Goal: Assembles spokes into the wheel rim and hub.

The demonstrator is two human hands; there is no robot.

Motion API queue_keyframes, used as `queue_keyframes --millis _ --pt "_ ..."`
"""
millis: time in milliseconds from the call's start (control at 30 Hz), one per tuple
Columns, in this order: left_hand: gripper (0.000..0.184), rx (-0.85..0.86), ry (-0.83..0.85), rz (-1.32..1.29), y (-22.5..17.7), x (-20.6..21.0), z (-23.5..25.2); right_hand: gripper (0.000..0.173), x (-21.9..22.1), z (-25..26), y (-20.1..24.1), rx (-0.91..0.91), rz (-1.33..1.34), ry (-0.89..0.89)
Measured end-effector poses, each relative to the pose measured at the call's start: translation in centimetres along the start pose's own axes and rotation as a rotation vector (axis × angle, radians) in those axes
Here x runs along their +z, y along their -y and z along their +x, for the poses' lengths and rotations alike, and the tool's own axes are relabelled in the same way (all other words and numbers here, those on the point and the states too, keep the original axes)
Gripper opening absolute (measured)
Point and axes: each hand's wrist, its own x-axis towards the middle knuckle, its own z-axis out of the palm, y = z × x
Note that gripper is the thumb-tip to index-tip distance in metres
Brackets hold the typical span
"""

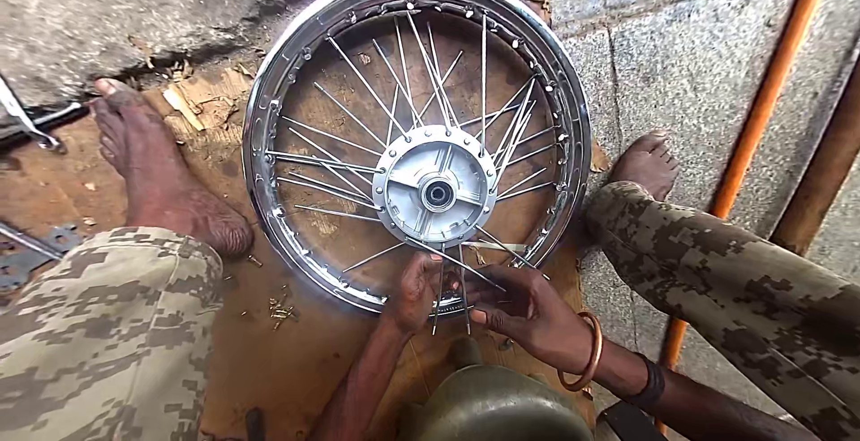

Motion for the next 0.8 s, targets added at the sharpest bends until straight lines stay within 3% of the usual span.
queue_keyframes --millis 100,200,367,500,633,733,800 --pt "0.05 0.053 -0.023 0.382 0.5 -0.1 -0.6 0.038 0.3 -0.2 -0.5 -0.012 0.004 -0.041" --pt "0.041 -0.019 -0.171 0.805 -1.0 1.5 -1.9 0.045 0.5 -0.5 -0.5 -0.034 -0.01 -0.048" --pt "0.045 0.01 -0.136 0.604 0.5 1.5 -1.9 0.048 0.5 -1.0 -0.2 -0.096 -0.052 -0.069" --pt "0.057 0.088 -0.195 1.033 -0.2 2.5 -2.1 0.031 0.2 -1.1 -0.3 -0.111 -0.115 -0.125" --pt "0.056 0.127 -0.126 1.094 -1.2 1.7 -2.2 0.031 -0.1 -1.0 0.4 -0.111 -0.126 -0.167" --pt "0.053 0.178 -0.073 0.997 -1.0 1.1 -2.1 0.026 -0.3 -0.8 1.0 -0.101 -0.118 -0.212" --pt "0.057 0.154 0.002 0.706 -0.4 1.0 -2.3 0.023 -0.4 -0.7 1.2 -0.1 -0.109 -0.235"
